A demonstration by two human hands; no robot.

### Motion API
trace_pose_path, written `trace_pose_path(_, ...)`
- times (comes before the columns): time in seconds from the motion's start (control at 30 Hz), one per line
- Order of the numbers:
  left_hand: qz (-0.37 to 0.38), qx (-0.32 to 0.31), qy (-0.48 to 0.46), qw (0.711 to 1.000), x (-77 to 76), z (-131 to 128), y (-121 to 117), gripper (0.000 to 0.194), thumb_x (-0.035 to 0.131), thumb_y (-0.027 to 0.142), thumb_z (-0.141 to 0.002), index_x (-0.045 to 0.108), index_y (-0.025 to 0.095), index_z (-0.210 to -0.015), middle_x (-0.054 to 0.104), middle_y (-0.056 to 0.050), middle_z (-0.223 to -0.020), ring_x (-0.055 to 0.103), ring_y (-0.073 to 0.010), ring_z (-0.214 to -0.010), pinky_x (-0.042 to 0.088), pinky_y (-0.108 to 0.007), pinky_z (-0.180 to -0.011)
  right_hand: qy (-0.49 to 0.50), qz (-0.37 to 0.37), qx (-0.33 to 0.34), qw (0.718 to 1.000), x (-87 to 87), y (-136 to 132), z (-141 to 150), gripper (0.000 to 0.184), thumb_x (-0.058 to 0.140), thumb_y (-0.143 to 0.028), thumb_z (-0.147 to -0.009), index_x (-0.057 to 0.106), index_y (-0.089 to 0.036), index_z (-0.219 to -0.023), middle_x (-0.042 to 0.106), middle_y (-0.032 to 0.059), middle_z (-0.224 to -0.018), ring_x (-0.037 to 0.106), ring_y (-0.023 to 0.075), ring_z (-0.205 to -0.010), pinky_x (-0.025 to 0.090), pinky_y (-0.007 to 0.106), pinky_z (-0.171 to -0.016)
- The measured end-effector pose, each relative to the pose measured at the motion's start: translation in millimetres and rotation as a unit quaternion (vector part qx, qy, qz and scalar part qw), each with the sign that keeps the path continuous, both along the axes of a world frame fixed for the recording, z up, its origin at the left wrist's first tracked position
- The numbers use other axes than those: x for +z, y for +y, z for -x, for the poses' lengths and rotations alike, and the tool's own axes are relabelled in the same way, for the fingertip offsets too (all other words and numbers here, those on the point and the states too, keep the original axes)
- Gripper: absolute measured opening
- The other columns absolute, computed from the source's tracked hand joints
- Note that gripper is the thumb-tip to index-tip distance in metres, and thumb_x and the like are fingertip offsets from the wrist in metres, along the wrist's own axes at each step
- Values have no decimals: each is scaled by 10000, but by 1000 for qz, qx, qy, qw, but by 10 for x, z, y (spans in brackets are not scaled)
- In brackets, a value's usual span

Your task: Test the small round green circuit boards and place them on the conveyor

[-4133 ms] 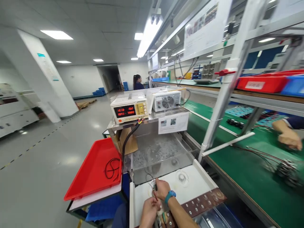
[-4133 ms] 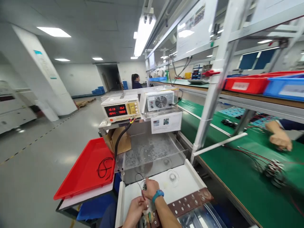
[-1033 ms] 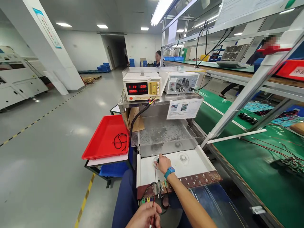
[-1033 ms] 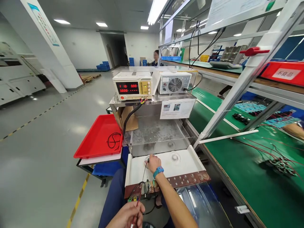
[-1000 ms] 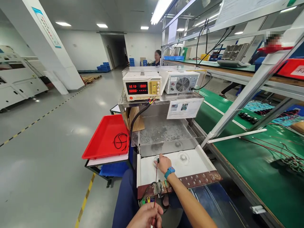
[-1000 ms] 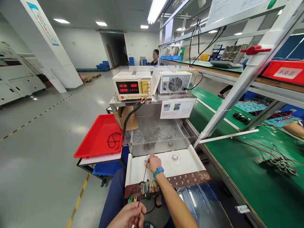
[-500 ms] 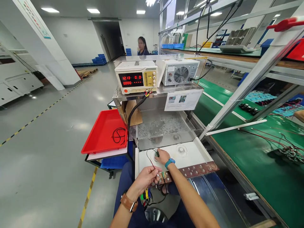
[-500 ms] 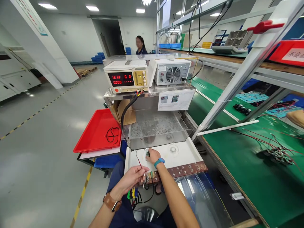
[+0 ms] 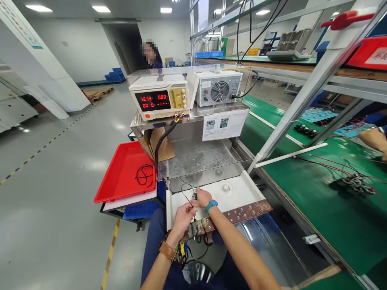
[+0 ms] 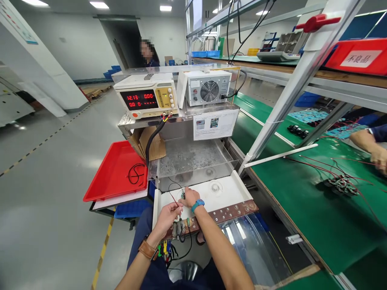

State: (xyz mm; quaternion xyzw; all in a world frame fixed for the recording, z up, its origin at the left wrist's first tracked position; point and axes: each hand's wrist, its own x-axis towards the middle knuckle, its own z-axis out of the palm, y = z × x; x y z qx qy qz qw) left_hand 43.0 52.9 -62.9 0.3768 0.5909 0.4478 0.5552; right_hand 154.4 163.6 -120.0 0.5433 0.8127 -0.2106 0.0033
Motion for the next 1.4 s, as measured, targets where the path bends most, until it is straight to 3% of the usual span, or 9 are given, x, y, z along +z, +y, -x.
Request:
trace_pose_path(0.17,-19,2,31,999,-112,-37,76,354,787,470,-610,704,163,-765,704,-46,-749,591,-196,-742,447,-314,-756,0,12,8,1000,16,9,-23,400,612,-432,-869,558,-188,-1181,725,135,-1078,682,278,-996,435,315,-766)
trace_pose_path(0.4,1,-32,43,999,-307,-149,93,335,802,487,-576,670,183,-623,668,-44,-625,592,-184,-634,445,-297,-661,6,1,0,1000,7,27,-45,417,620,-479,-865,575,-192,-1165,740,120,-1035,686,273,-985,431,307,-765)
trace_pose_path(0.73,14,-55,20,998,-300,-139,105,402,819,545,-567,683,174,-642,663,-39,-619,585,-168,-629,454,-291,-679,9,-4,5,1000,-9,34,-60,436,614,-508,-859,572,-206,-1170,743,100,-1042,686,271,-989,433,304,-767)
trace_pose_path(1.4,26,-52,5,998,-430,-152,124,369,817,474,-524,651,162,-631,632,-10,-593,550,-123,-576,430,-250,-603,20,-20,-7,1000,-83,37,-33,398,641,-477,-836,590,-209,-1125,746,95,-1003,694,269,-948,418,300,-741)
